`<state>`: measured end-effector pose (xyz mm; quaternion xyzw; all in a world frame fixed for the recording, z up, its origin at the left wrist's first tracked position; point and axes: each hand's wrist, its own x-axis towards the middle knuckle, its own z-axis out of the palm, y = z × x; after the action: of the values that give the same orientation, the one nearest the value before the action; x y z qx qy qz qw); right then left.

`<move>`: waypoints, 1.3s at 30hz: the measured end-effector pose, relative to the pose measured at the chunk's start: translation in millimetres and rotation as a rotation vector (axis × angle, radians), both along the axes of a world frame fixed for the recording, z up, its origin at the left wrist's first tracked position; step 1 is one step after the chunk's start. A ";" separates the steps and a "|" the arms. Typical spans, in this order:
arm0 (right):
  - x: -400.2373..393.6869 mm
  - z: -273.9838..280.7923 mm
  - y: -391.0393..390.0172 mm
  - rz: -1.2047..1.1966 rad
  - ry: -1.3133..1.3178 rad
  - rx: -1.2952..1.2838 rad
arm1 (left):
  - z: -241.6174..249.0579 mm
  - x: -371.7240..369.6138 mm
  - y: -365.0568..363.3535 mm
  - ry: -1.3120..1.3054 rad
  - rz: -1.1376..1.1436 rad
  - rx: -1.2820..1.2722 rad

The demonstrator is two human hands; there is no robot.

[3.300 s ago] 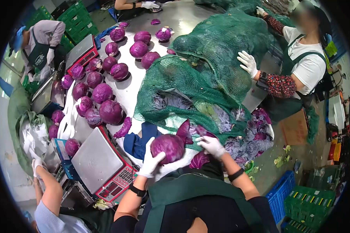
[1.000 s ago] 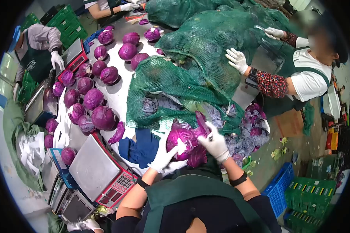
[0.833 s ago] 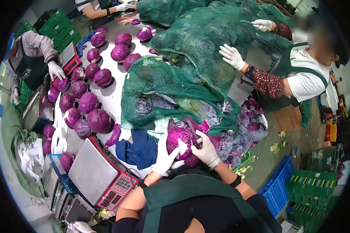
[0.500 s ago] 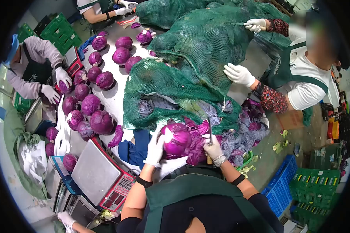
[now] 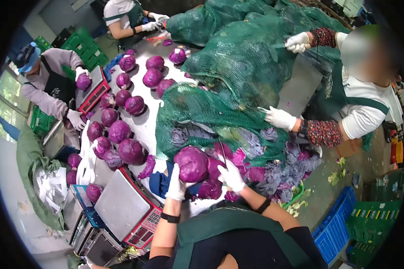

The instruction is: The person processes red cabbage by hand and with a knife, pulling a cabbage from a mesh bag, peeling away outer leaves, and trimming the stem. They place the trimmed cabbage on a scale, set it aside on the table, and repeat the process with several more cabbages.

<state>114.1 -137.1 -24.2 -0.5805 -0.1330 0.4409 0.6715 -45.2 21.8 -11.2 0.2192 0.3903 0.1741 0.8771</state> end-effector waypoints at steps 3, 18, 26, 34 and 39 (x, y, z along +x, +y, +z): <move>20.5 -8.0 -44.3 0.172 -0.428 -0.272 | 18.1 -4.7 -1.1 -0.231 0.033 -0.183; 14.5 142.4 21.1 0.327 -0.957 0.016 | 109.9 -62.3 28.4 -0.003 0.195 0.828; -12.0 153.8 72.8 0.394 -0.838 0.088 | 131.9 -65.7 10.4 0.054 0.011 0.806; -14.7 150.8 81.8 0.463 -1.028 0.128 | 119.1 -84.2 26.0 0.222 -0.156 1.017; -2.3 137.7 95.4 0.460 -1.007 0.090 | 119.2 -85.0 26.7 0.050 -0.041 0.768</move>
<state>111.8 -41.7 113.6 -0.6463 -0.5796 0.2381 0.4355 -130.1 48.5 108.0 0.5438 0.3136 0.2845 0.7245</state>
